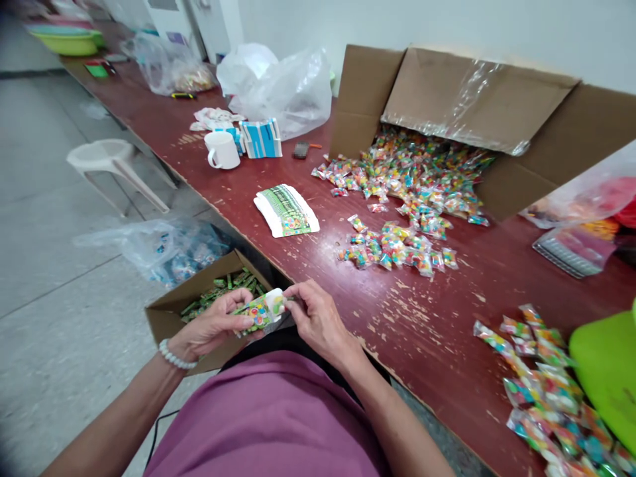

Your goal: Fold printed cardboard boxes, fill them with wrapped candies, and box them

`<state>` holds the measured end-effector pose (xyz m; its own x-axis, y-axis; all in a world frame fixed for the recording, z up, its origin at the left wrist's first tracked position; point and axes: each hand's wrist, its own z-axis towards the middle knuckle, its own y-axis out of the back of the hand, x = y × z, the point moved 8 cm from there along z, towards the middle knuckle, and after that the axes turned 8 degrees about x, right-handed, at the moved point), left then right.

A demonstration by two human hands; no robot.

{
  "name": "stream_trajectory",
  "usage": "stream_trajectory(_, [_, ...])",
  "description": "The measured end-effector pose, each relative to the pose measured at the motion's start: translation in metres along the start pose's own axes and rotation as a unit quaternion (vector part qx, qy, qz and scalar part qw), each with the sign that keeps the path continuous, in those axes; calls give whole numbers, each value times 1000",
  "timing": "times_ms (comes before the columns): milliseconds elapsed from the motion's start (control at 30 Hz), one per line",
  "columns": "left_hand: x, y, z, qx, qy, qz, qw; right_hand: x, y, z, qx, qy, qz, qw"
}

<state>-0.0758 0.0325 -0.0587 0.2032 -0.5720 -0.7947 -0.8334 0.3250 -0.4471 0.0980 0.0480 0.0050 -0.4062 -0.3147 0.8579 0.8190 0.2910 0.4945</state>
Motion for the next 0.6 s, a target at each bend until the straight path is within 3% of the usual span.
stream_trajectory(200, [10, -15, 6, 61, -18, -11, 998, 13, 14, -2, -3, 20, -88, 996])
stream_trajectory(367, [14, -33, 9, 97, -6, 80, 992, 16, -2, -2, 98, 11, -57, 993])
stream_trajectory(433, [16, -46, 10, 133, 4, 113, 985, 13, -4, 0, 108, 1, -17, 994])
stream_trajectory(500, [14, -56, 10, 152, -3, 106, 983, 6, -1, 3, 84, -14, 44, 995])
stream_trajectory(600, [9, -57, 12, 123, -29, 72, 989, -12, 15, 3, -18, -63, 124, 990])
